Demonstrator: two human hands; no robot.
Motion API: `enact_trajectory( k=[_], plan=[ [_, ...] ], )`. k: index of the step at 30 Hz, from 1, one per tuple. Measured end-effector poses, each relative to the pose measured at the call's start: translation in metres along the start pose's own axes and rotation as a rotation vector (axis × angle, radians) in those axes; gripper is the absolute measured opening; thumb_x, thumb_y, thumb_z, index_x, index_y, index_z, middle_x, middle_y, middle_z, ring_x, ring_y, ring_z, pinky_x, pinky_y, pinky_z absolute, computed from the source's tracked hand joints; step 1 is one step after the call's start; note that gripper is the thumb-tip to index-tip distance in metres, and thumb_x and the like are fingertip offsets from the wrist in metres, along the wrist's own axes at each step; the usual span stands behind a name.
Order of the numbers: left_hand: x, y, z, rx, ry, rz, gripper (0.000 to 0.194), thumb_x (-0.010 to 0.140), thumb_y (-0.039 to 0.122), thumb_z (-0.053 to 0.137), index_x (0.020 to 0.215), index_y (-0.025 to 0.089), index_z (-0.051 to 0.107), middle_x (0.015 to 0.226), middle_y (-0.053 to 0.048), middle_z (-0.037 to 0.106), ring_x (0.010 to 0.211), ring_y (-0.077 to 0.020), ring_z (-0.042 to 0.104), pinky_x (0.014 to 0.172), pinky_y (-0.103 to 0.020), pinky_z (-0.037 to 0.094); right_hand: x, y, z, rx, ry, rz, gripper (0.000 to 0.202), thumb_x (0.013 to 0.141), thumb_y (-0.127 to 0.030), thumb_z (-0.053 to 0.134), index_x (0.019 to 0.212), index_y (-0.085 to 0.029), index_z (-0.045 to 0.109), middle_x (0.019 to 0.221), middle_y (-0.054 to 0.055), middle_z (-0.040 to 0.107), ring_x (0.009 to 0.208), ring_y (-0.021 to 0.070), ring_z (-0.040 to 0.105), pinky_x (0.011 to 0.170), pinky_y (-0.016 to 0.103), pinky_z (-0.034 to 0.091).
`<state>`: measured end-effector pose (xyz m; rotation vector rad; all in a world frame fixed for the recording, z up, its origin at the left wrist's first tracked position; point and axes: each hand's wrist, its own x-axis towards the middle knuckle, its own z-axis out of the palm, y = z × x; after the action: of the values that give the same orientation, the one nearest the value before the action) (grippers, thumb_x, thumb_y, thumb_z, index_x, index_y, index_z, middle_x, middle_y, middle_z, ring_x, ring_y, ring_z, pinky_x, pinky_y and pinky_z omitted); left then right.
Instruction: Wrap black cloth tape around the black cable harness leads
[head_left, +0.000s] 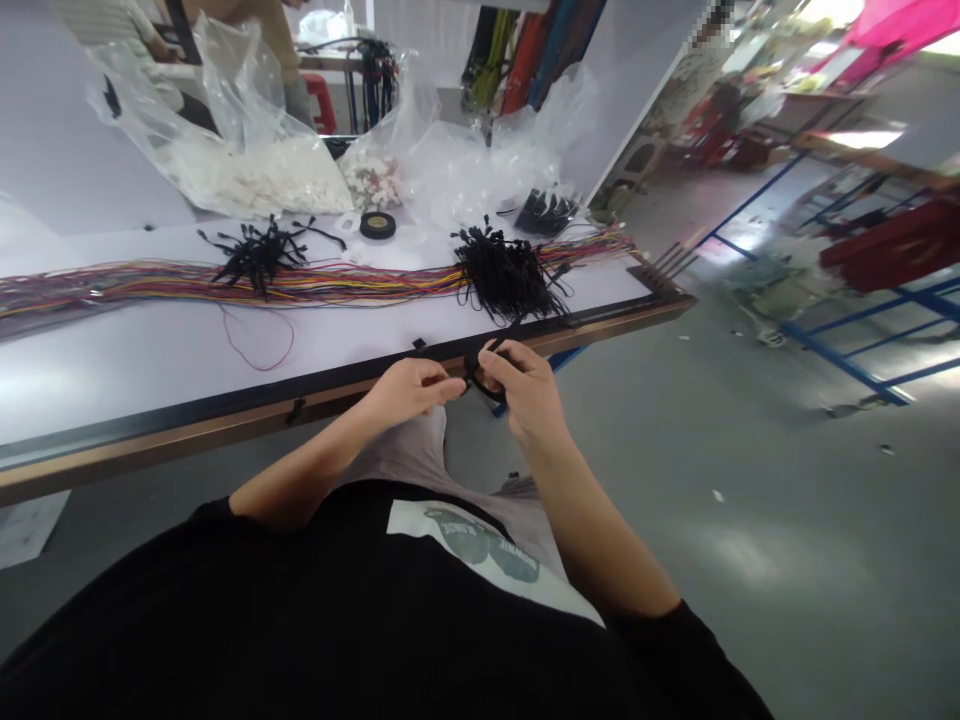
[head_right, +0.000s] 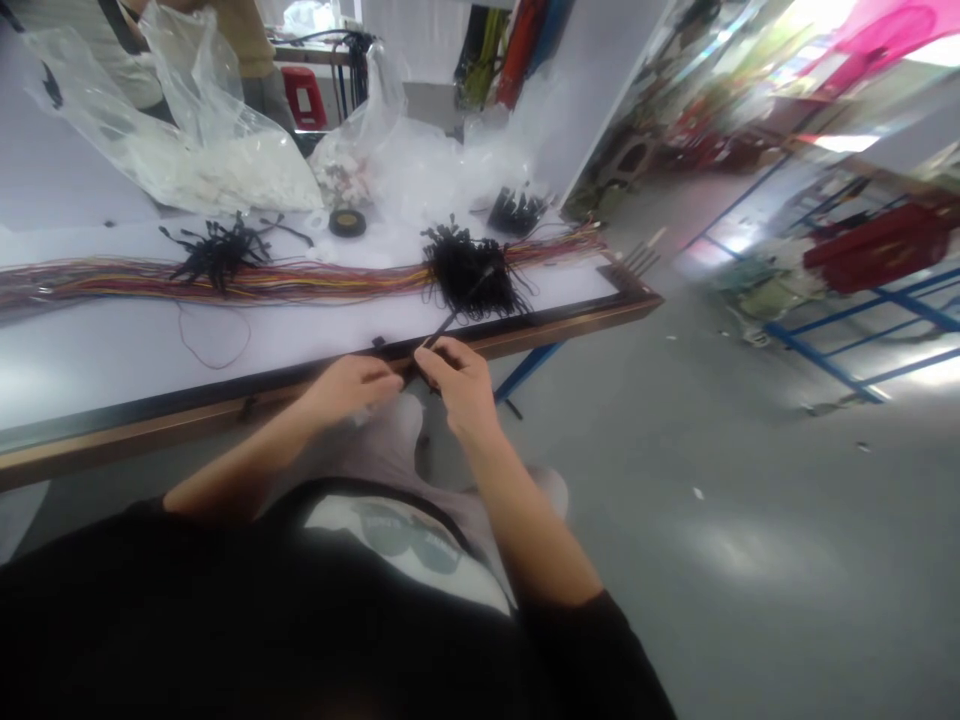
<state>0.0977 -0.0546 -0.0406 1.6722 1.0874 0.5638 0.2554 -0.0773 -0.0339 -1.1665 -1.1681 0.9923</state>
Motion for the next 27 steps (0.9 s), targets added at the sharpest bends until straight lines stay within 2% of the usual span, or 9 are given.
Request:
enact_trajectory(
  k=[2,4,8,11,14,17,21,24,27],
  plan=[
    [-0.003,0.002,0.007,0.242,0.162,0.091,0.029,0.066,0.041,0.069,0.076,0.016,0.058,0.074,-0.002,0.061,0.066,-0.0127,0.054,0.062,-0.023,0.041,-0.003,0.001,0.002,-0.079,0.043,-0.033,0.024,0.069,-0.032,0.063,0.054,-0.019,0.049,0.049,-0.007,0.039,0.048,0.0072,0.034,0.049,0.023,0.027],
    [-0.006,0.004,0.014,0.396,0.256,0.143,0.03,0.066,0.039,0.07,0.084,0.017,0.058,0.083,-0.004,0.062,0.076,-0.0163,0.056,0.069,-0.026,0.041,-0.007,0.0,0.004,-0.173,0.079,-0.067,0.021,0.071,-0.033,0.062,0.058,-0.019,0.052,0.053,-0.006,0.044,0.052,0.0087,0.039,0.053,0.024,0.032],
    [-0.009,0.006,0.019,0.469,0.255,0.174,0.015,0.08,0.03,0.054,0.084,0.017,0.06,0.084,-0.006,0.064,0.082,-0.0184,0.058,0.075,-0.027,0.041,-0.014,-0.003,0.006,-0.298,0.12,-0.122,0.015,0.072,-0.032,0.061,0.065,-0.02,0.056,0.065,-0.004,0.054,0.064,0.0114,0.049,0.065,0.025,0.038],
    [-0.01,0.007,0.016,0.352,0.231,0.206,0.012,0.081,0.025,0.053,0.08,0.017,0.062,0.083,-0.005,0.066,0.082,-0.0174,0.06,0.077,-0.027,0.042,-0.015,-0.007,0.002,-0.368,0.111,-0.104,0.013,0.071,-0.033,0.062,0.073,-0.02,0.061,0.074,-0.002,0.061,0.074,0.0142,0.055,0.074,0.028,0.041],
    [-0.011,0.01,0.011,0.09,0.145,0.134,0.009,0.079,0.019,0.054,0.074,0.016,0.061,0.068,0.0,0.063,0.067,-0.0125,0.059,0.069,-0.024,0.045,-0.013,-0.007,-0.006,-0.393,0.018,-0.057,0.015,0.073,-0.035,0.06,0.074,-0.02,0.063,0.074,-0.001,0.062,0.074,0.0151,0.056,0.074,0.03,0.043],
    [-0.01,0.011,0.008,-0.261,0.004,-0.006,0.011,0.078,0.017,0.054,0.068,0.014,0.057,0.055,0.003,0.057,0.05,-0.0079,0.054,0.057,-0.021,0.045,-0.011,-0.004,-0.013,-0.272,-0.088,-0.069,0.017,0.07,-0.036,0.065,0.078,-0.022,0.064,0.074,-0.002,0.061,0.07,0.0135,0.056,0.071,0.029,0.044],
    [-0.006,0.003,0.008,-0.694,-0.248,-0.107,0.023,0.072,0.03,0.066,0.065,0.013,0.051,0.055,0.003,0.055,0.042,-0.0063,0.052,0.048,-0.022,0.047,-0.01,0.001,-0.018,0.01,-0.218,-0.056,0.025,0.063,-0.042,0.073,0.076,-0.023,0.062,0.07,-0.003,0.058,0.066,0.0125,0.055,0.067,0.029,0.045],
    [-0.002,-0.004,0.01,-0.867,-0.422,-0.145,0.033,0.063,0.037,0.074,0.071,0.014,0.052,0.053,0.006,0.052,0.037,-0.0041,0.045,0.042,-0.021,0.047,-0.012,0.003,-0.018,0.157,-0.287,-0.039,0.024,0.061,-0.04,0.075,0.071,-0.023,0.061,0.067,-0.003,0.056,0.065,0.0126,0.056,0.066,0.03,0.047],
    [-0.002,-0.005,0.018,-0.899,-0.446,-0.161,0.034,0.065,0.039,0.073,0.073,0.015,0.052,0.051,0.007,0.05,0.034,-0.0032,0.042,0.039,-0.02,0.045,-0.015,0.002,-0.016,0.218,-0.279,-0.038,0.021,0.061,-0.036,0.077,0.066,-0.023,0.061,0.065,-0.004,0.057,0.064,0.012,0.056,0.066,0.029,0.047]
  ],
)
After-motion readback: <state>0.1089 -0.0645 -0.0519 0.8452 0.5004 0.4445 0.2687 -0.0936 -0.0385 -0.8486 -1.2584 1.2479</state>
